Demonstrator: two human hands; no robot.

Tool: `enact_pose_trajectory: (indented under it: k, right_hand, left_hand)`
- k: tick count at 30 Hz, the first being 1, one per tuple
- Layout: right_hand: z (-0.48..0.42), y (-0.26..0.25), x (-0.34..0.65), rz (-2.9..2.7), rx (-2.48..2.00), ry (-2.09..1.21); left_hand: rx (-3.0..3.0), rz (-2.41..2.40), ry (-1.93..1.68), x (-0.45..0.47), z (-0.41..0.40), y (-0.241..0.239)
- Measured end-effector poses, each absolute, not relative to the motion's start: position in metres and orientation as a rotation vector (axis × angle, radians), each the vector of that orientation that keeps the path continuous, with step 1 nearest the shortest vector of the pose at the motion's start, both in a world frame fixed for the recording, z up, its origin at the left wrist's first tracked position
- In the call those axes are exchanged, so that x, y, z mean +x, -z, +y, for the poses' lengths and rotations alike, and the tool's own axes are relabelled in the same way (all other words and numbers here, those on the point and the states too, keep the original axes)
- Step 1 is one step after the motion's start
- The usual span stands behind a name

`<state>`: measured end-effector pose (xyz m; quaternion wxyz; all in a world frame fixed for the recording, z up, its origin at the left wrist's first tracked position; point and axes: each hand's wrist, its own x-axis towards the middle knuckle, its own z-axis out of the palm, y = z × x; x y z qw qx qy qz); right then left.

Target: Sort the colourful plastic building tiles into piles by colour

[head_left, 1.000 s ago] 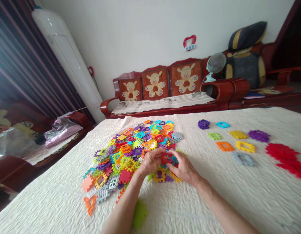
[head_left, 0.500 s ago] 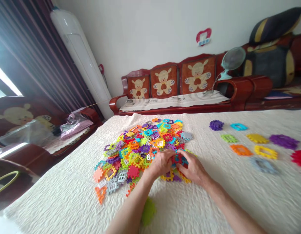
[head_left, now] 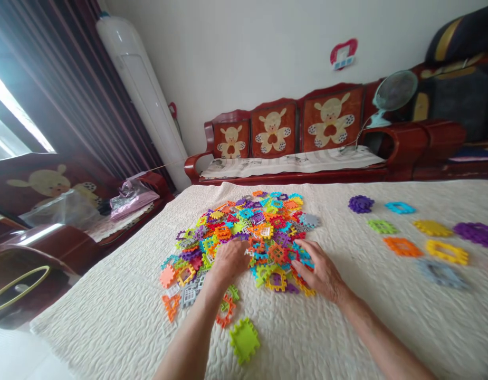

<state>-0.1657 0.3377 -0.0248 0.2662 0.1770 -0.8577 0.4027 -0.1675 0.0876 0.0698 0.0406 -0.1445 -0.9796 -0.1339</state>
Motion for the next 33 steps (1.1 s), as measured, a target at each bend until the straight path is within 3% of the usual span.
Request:
enact_pose_trajectory:
  k: [6, 8, 16, 25, 33]
  right_hand:
    - [0.341, 0.021, -0.164, -2.240, 0.450, -1.173]
    - [0.341, 0.021, -0.164, -2.245, 0.451, -1.178]
    - [0.340, 0.021, -0.164, -2.234, 0.435, -1.201]
    - [0.340, 0.021, -0.165, -2.235, 0.411, -1.229]
    - [0.347, 0.018, -0.165, -2.118, 0.257, -1.376]
  left_hand:
    - [-0.065, -3.173, -0.001, -0.130, 0.049, -0.059]
    - [-0.093, -3.161, 0.009, -0.128, 0.048, -0.052]
    - [-0.244, -3.024, 0.362, -0.176, 0.068, -0.047]
    - [-0.171, -2.745, 0.703, -0.203, 0.085, -0.074]
    - [-0.569, -2.523, 1.245, -0.193, 0.184, -0.044]
